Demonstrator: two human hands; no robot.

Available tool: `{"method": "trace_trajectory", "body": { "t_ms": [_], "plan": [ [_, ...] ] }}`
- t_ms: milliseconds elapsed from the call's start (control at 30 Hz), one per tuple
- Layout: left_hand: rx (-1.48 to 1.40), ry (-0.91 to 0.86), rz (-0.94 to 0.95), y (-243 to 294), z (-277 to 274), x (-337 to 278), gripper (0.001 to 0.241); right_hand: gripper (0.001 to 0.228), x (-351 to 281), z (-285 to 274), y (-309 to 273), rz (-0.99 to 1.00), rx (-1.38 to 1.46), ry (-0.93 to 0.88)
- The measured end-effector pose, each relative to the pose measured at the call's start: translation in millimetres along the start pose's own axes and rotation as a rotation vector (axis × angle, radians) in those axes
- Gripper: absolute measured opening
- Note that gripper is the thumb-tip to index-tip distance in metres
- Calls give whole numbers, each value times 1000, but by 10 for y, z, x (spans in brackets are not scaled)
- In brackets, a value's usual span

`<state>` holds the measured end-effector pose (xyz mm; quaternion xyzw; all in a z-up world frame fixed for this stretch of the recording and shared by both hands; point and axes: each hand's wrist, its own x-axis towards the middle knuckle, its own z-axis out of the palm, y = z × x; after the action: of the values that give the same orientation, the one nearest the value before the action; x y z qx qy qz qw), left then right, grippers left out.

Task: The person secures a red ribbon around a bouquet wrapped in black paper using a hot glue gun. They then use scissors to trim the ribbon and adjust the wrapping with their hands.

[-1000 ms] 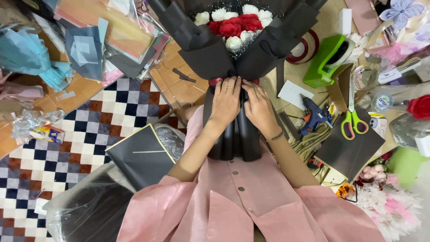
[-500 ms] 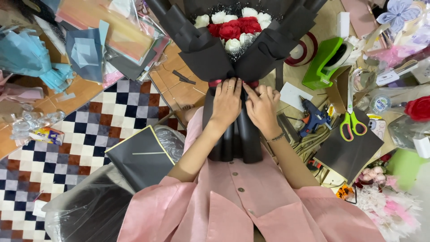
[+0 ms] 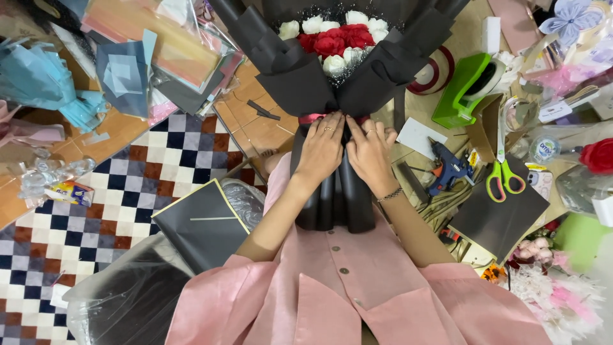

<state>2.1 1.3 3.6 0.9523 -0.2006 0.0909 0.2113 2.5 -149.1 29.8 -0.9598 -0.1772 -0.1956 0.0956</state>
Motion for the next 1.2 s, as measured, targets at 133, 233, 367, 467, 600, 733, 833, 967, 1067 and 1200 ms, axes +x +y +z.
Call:
{"method": "trace_trajectory", "body": {
  "t_ms": [133,233,367,467,600,733,833,967,1067,1200],
  "plan": [
    [-8,7,-4,26,-65,0,53,37,-79,43,125,10,-40,18],
    [30,12,-2,21,-57,15,56,35,-99,39,159,12,6,23],
    [82,-34,-25,32,-33,38,53,41,-102,4,108,8,84,-10],
    [100,-57,-37,32,-24,21,52,39,-100,20,88,16,82,-9],
    [111,-76,-39,18,-65,17,49,32,-124,42,69,33,84,-33],
    [115,-62,-19,17,-94,6,51,33,-140,59,97,41,81,-64],
    [99,-33,-13,28,-84,17,48,33,-104,39,120,34,75,-72],
    [91,-1,-36,37,-38,13,49,41,-71,-8,86,21,65,-67],
    [86,-6,-48,45,-30,22,49,44,-69,12,51,22,39,-59],
    [115,-24,-48,56,-6,23,55,49,-72,65,33,41,4,-85]
  ]
}}
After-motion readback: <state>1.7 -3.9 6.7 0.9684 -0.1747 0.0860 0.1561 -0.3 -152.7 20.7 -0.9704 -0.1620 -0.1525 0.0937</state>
